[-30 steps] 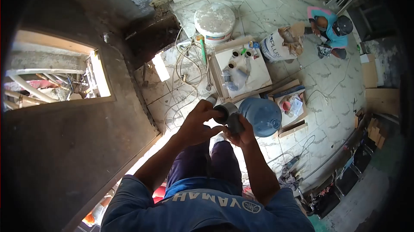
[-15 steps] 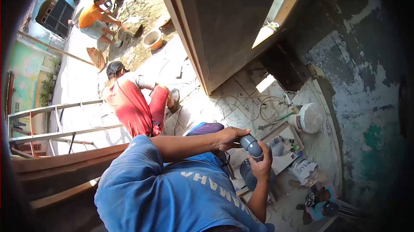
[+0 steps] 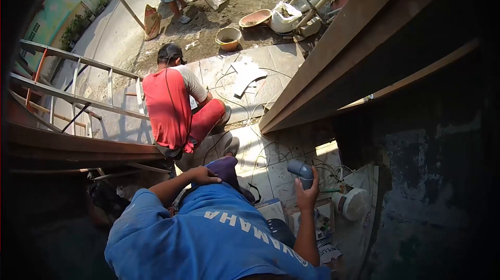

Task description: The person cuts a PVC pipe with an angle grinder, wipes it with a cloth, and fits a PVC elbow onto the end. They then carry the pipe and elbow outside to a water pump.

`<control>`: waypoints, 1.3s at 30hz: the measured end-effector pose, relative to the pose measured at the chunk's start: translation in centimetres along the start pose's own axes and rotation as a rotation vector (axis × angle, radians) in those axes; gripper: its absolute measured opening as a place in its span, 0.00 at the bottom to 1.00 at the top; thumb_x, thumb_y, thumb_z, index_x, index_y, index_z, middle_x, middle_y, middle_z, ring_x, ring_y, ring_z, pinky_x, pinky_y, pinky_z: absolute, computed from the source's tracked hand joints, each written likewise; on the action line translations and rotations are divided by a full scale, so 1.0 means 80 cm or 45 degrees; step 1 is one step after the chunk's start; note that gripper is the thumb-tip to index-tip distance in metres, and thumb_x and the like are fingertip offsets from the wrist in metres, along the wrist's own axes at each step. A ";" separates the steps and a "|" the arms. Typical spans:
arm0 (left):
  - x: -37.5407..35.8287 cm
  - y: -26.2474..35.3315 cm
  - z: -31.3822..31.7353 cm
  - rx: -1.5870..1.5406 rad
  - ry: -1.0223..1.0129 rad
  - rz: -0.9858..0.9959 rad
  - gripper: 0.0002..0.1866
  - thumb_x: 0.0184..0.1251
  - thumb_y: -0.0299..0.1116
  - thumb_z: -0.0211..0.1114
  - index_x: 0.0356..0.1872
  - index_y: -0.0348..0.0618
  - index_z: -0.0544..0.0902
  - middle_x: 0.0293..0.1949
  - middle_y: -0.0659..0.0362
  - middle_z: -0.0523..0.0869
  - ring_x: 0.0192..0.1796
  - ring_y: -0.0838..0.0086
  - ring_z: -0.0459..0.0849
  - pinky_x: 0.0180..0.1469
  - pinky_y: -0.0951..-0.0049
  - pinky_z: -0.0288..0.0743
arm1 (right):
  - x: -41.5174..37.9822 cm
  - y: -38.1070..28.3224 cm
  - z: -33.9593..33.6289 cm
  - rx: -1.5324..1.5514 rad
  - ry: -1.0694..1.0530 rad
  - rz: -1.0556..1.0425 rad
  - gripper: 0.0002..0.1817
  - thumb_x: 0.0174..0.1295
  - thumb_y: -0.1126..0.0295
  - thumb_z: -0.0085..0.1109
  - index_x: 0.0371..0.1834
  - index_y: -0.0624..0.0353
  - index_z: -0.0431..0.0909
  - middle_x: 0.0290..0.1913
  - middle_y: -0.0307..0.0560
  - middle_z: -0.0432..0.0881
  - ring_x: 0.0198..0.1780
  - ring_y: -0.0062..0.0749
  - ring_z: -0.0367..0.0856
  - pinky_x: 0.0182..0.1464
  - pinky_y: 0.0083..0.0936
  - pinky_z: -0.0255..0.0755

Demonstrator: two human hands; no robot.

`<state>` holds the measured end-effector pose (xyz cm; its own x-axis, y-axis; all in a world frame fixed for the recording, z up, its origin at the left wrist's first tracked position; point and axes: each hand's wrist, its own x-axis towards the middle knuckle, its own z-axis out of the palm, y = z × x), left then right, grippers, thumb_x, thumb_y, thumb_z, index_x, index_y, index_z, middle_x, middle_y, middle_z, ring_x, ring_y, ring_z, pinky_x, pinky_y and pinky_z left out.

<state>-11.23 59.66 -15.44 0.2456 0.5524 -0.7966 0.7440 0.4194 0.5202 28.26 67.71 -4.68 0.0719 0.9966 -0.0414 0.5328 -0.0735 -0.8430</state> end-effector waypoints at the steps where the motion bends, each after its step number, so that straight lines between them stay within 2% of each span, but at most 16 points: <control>1: 0.003 -0.011 -0.014 0.363 0.243 -0.062 0.33 0.57 0.66 0.61 0.48 0.46 0.86 0.49 0.46 0.84 0.56 0.57 0.81 0.59 0.54 0.69 | 0.015 0.016 0.004 0.016 0.162 -0.063 0.35 0.57 0.71 0.67 0.69 0.55 0.64 0.54 0.51 0.77 0.50 0.38 0.79 0.50 0.33 0.74; 2: 0.009 -0.017 -0.029 0.727 0.484 -0.124 0.32 0.57 0.65 0.61 0.42 0.43 0.88 0.43 0.48 0.87 0.51 0.58 0.83 0.53 0.54 0.73 | 0.030 0.001 -0.001 0.006 0.162 -0.069 0.35 0.57 0.71 0.67 0.69 0.55 0.64 0.54 0.51 0.77 0.50 0.38 0.79 0.50 0.33 0.74; 4: 0.018 0.015 -0.078 0.575 0.405 -0.190 0.27 0.58 0.58 0.64 0.35 0.39 0.86 0.39 0.51 0.87 0.46 0.56 0.83 0.46 0.53 0.72 | 0.050 -0.046 -0.015 0.507 0.138 0.534 0.34 0.58 0.73 0.66 0.69 0.55 0.63 0.53 0.48 0.76 0.41 0.30 0.81 0.39 0.24 0.75; 7: 0.058 0.069 -0.150 0.212 0.648 0.501 0.31 0.52 0.53 0.72 0.49 0.39 0.81 0.48 0.46 0.83 0.51 0.52 0.80 0.54 0.56 0.72 | 0.072 -0.073 0.001 0.277 -0.031 0.423 0.33 0.59 0.71 0.65 0.69 0.56 0.64 0.50 0.47 0.77 0.35 0.24 0.79 0.33 0.20 0.74; 10: 0.082 0.169 -0.205 0.090 0.400 1.118 0.49 0.45 0.50 0.78 0.68 0.41 0.66 0.58 0.42 0.77 0.60 0.50 0.76 0.61 0.59 0.69 | 0.092 -0.121 0.047 0.043 -0.234 0.495 0.32 0.58 0.68 0.66 0.67 0.56 0.68 0.50 0.49 0.78 0.40 0.28 0.79 0.40 0.24 0.76; 12: 0.063 0.233 -0.234 -0.043 0.116 1.276 0.54 0.43 0.48 0.80 0.72 0.42 0.61 0.58 0.42 0.77 0.61 0.50 0.75 0.63 0.59 0.69 | 0.110 -0.152 0.086 -0.247 -0.416 0.132 0.33 0.56 0.69 0.68 0.67 0.56 0.67 0.52 0.57 0.81 0.49 0.36 0.83 0.44 0.28 0.77; 16: 0.085 0.260 -0.251 -0.240 -0.118 1.230 0.50 0.40 0.41 0.80 0.69 0.41 0.65 0.55 0.42 0.79 0.57 0.51 0.79 0.60 0.59 0.71 | 0.145 -0.220 0.121 -0.274 -0.474 0.237 0.34 0.58 0.68 0.67 0.68 0.60 0.67 0.57 0.54 0.79 0.51 0.33 0.81 0.52 0.29 0.74; 18: 0.116 0.236 -0.266 -0.381 -0.115 0.998 0.43 0.39 0.33 0.76 0.64 0.41 0.69 0.50 0.45 0.82 0.52 0.55 0.82 0.57 0.61 0.74 | 0.164 -0.230 0.092 0.116 -0.570 0.381 0.30 0.60 0.68 0.65 0.66 0.62 0.69 0.55 0.54 0.81 0.51 0.33 0.82 0.54 0.28 0.74; 21: 0.141 0.195 -0.294 -0.761 -0.055 0.802 0.36 0.40 0.27 0.71 0.58 0.38 0.72 0.45 0.52 0.82 0.46 0.63 0.84 0.51 0.65 0.77 | 0.201 -0.218 -0.002 0.141 0.249 0.025 0.13 0.68 0.66 0.58 0.45 0.67 0.80 0.39 0.48 0.84 0.41 0.28 0.82 0.44 0.25 0.75; 23: 0.152 0.172 -0.310 -1.216 -0.149 0.675 0.30 0.45 0.26 0.71 0.54 0.40 0.72 0.41 0.53 0.82 0.39 0.64 0.85 0.43 0.64 0.79 | 0.225 -0.237 -0.078 -0.104 0.697 -0.160 0.19 0.73 0.59 0.49 0.44 0.68 0.77 0.38 0.51 0.83 0.40 0.34 0.82 0.44 0.26 0.76; 25: 0.168 0.163 -0.324 -1.679 -0.286 0.676 0.22 0.55 0.24 0.68 0.49 0.42 0.69 0.34 0.53 0.80 0.31 0.64 0.84 0.33 0.64 0.81 | 0.261 -0.275 -0.105 -1.369 1.341 -0.736 0.20 0.72 0.57 0.51 0.50 0.67 0.75 0.40 0.54 0.83 0.37 0.34 0.82 0.40 0.27 0.75; 26: 0.160 0.173 -0.341 -1.747 -0.295 0.615 0.20 0.57 0.25 0.66 0.50 0.41 0.69 0.32 0.54 0.80 0.33 0.64 0.84 0.36 0.62 0.81 | 0.276 -0.283 -0.116 -1.485 1.517 -0.826 0.20 0.72 0.57 0.51 0.50 0.67 0.75 0.40 0.54 0.83 0.37 0.34 0.82 0.40 0.27 0.75; 28: 0.183 0.165 -0.354 -1.968 -0.413 0.681 0.29 0.59 0.28 0.67 0.61 0.46 0.65 0.40 0.55 0.78 0.40 0.66 0.84 0.42 0.62 0.82 | 0.296 -0.290 -0.126 -1.466 1.676 -0.880 0.20 0.71 0.57 0.51 0.51 0.67 0.75 0.40 0.54 0.83 0.37 0.35 0.82 0.41 0.27 0.75; 29: 0.172 0.189 -0.366 -1.963 -0.158 0.671 0.18 0.62 0.30 0.65 0.50 0.41 0.71 0.35 0.55 0.80 0.38 0.67 0.83 0.42 0.64 0.81 | 0.305 -0.286 -0.128 -1.454 1.710 -0.879 0.20 0.71 0.58 0.52 0.51 0.67 0.75 0.40 0.54 0.83 0.37 0.35 0.82 0.41 0.27 0.75; 34: 0.218 0.227 -0.404 -2.024 -0.169 0.711 0.26 0.61 0.29 0.68 0.60 0.39 0.70 0.39 0.52 0.83 0.38 0.69 0.85 0.43 0.68 0.82 | 0.334 -0.264 -0.120 -1.393 1.778 -0.830 0.20 0.71 0.58 0.53 0.52 0.66 0.75 0.41 0.54 0.83 0.38 0.35 0.82 0.41 0.28 0.75; 39: 0.270 0.276 -0.429 -2.101 -0.230 0.683 0.18 0.61 0.28 0.67 0.51 0.38 0.75 0.40 0.52 0.84 0.37 0.66 0.86 0.39 0.67 0.84 | 0.354 -0.248 -0.110 -1.364 1.785 -0.728 0.20 0.70 0.58 0.54 0.53 0.66 0.74 0.41 0.54 0.83 0.38 0.35 0.82 0.42 0.28 0.75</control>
<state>-10.82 105.55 -10.58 0.3776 0.8316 -0.4073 -0.7675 0.5272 0.3647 27.14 97.08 15.63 -0.0256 0.1903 0.9814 0.9406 -0.3279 0.0881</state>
